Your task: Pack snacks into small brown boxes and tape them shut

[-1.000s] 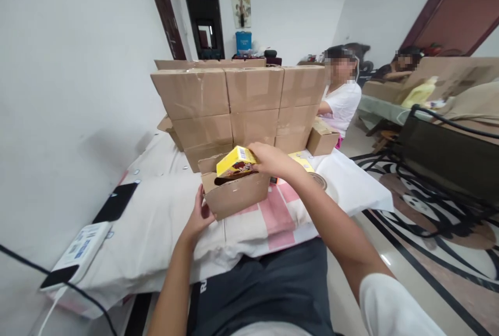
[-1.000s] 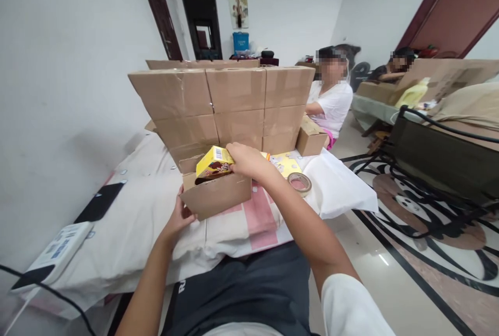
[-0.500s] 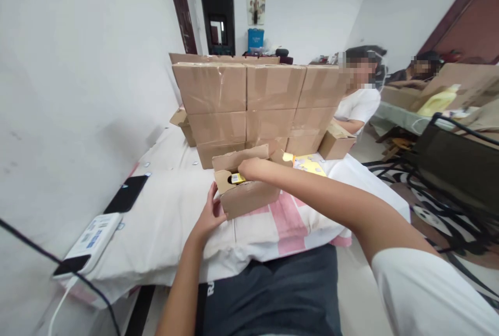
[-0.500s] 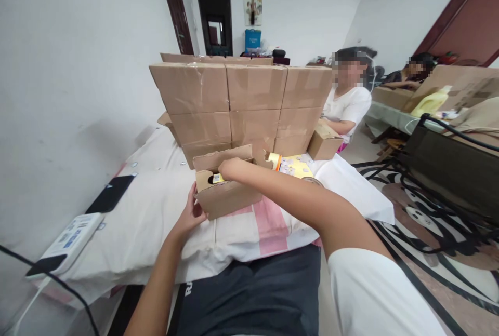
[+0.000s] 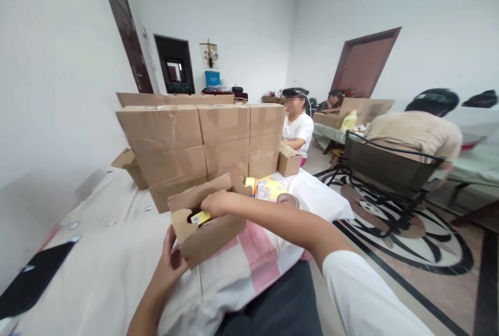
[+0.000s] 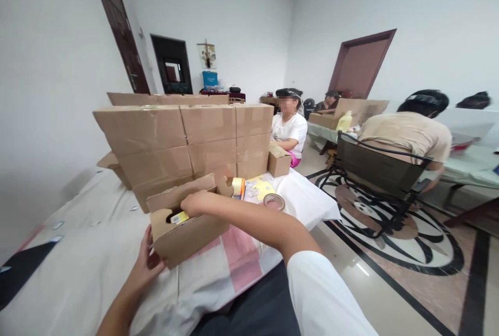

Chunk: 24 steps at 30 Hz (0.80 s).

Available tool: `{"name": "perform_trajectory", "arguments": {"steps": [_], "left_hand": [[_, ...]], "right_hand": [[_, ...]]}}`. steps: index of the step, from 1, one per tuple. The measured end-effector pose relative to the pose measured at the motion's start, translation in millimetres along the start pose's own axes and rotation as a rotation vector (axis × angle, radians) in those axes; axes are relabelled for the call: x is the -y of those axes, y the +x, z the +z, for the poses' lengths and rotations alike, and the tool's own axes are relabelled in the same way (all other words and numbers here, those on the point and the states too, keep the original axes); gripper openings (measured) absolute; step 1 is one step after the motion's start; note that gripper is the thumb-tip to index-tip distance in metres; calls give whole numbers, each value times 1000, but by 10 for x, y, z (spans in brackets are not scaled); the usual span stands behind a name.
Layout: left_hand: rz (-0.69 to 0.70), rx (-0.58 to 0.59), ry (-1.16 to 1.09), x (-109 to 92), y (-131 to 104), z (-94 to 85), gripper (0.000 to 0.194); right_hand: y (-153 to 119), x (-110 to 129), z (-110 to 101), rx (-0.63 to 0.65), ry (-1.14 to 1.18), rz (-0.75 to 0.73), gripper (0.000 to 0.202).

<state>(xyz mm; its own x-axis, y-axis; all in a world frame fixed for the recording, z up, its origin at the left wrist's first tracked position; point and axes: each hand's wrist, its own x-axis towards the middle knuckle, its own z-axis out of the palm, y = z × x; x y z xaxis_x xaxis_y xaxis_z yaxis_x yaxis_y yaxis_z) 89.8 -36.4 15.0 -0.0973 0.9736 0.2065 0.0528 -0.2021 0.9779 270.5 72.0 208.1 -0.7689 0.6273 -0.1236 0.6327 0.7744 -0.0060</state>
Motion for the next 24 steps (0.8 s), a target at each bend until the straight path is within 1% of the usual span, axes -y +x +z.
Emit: {"name": "perform_trajectory", "arguments": {"steps": [2,4,5,6,7,8,9,10,11,12,13,14,15,17,18,19,20,21,23,24], "left_hand": [[-19,-6,-13,28,2,6,128],[-30,-11,-32,34,-11,15,129],[-28,-13,-41,26,-22,20,129],[-23,-15,-48,10,-35,27,129],[-21,-12,-50,-15,-49,37,129],[-22,-7,-47,-51,-64,50,128],[-20,-7,-35,-96,-80,70,127],[-9,-9,-7,-150,-93,97,126],[20,-23,31,-211,-104,130,124],[67,-52,74,-275,-110,167,121],[124,-91,114,-338,-108,207,117],[179,-123,149,-397,-98,245,113],[228,-144,177,-447,-79,276,107],[308,-155,228,-513,-17,308,90],[348,-142,261,-529,22,309,77],[390,-138,298,-535,60,303,62],[427,-152,335,-537,95,295,49],[447,-183,368,-537,122,290,39],[412,-274,420,-551,150,305,33],[360,-325,432,-570,154,329,34]], "right_hand": [[-47,0,-76,24,45,-56,14],[-141,-35,-154,9,96,-117,21],[-219,-74,-188,-29,126,-140,24],[-320,-129,-210,-109,175,-148,26],[-442,-201,-217,-233,244,-133,27],[-580,-285,-204,-408,339,-89,27],[-726,-379,-167,-618,454,-10,26],[-870,-474,-109,-817,563,101,25],[-1002,-563,-31,-976,659,229,26],[-1115,-638,62,-1063,741,347,28],[-1202,-695,162,-1083,819,420,29],[-1262,-729,262,-1047,893,441,31],[-1293,-740,355,-972,961,408,33],[-1284,-706,504,-801,1045,242,37],[-1252,-673,558,-748,1051,161,39],[-1208,-639,602,-725,1039,103,40],[-1155,-608,639,-728,1019,83,39],[-1098,-585,675,-750,1003,100,36],[-974,-568,756,-799,1023,203,31],[-912,-573,804,-816,1057,261,35]]}}
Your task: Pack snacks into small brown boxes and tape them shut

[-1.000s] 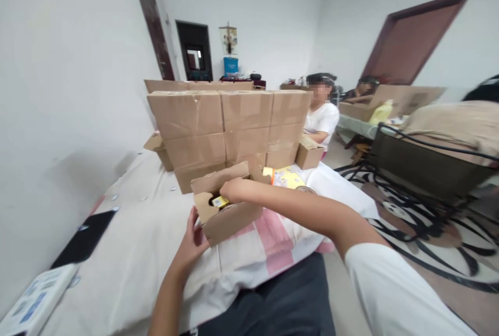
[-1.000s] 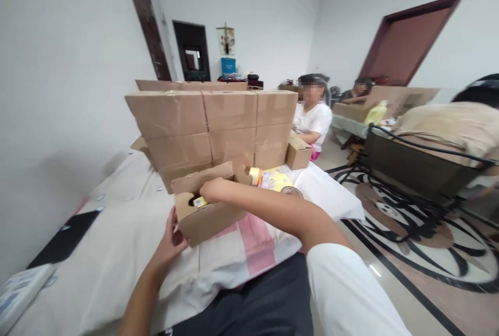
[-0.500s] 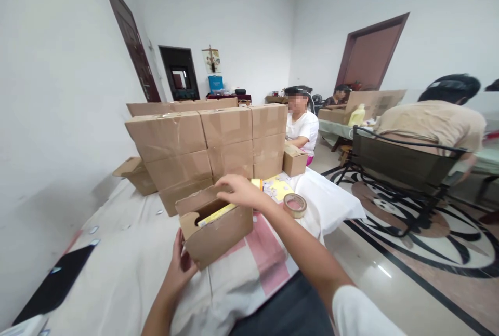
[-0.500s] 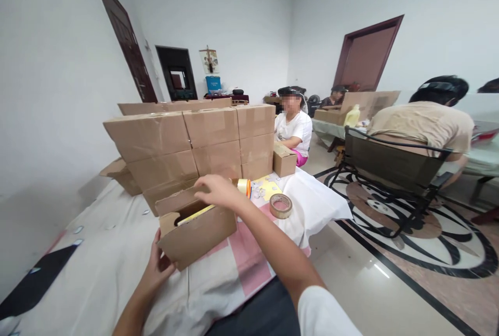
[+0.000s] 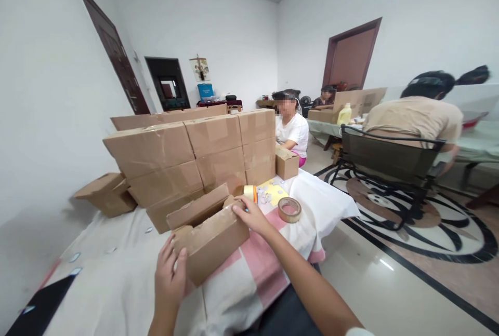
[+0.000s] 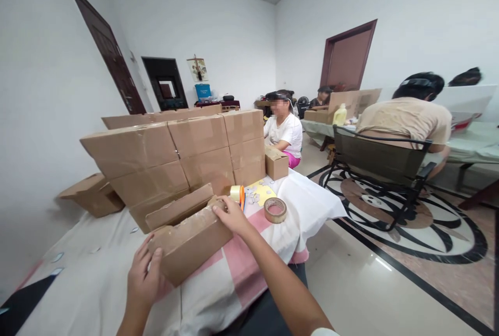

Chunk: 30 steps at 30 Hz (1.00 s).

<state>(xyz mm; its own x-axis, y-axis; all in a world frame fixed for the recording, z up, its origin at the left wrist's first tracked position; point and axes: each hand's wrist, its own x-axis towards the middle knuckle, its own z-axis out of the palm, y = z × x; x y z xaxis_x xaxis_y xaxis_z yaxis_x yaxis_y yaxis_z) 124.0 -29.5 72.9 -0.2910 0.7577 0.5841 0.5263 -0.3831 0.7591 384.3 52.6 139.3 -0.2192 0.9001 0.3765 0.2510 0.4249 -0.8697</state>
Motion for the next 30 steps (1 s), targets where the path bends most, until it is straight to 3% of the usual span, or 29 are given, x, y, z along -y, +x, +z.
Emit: {"name": "perform_trajectory", "arguments": {"steps": [4,8,11,15,17,22,26,30], "left_hand": [[-284,-49,-111,-182,53,76,59],[-414,45,-282,-228,281,65,85],[-266,100,-167,-139,491,-31,80],[9,206,273,-200,559,-111,27],[59,223,533,-374,470,-47,29],[234,294,942,-849,213,356,66],[172,456,1077,-950,255,551,71],[131,503,1109,-978,350,553,61]], "right_hand": [[74,-234,153,-108,66,47,71],[90,-339,206,-19,151,73,75],[73,-345,236,-1,166,101,69],[30,-357,320,-79,209,102,64],[5,-365,362,-128,280,82,61],[-54,-357,409,-257,398,87,55],[-75,-371,408,-276,439,91,56],[-75,-389,424,-287,470,79,58]]}}
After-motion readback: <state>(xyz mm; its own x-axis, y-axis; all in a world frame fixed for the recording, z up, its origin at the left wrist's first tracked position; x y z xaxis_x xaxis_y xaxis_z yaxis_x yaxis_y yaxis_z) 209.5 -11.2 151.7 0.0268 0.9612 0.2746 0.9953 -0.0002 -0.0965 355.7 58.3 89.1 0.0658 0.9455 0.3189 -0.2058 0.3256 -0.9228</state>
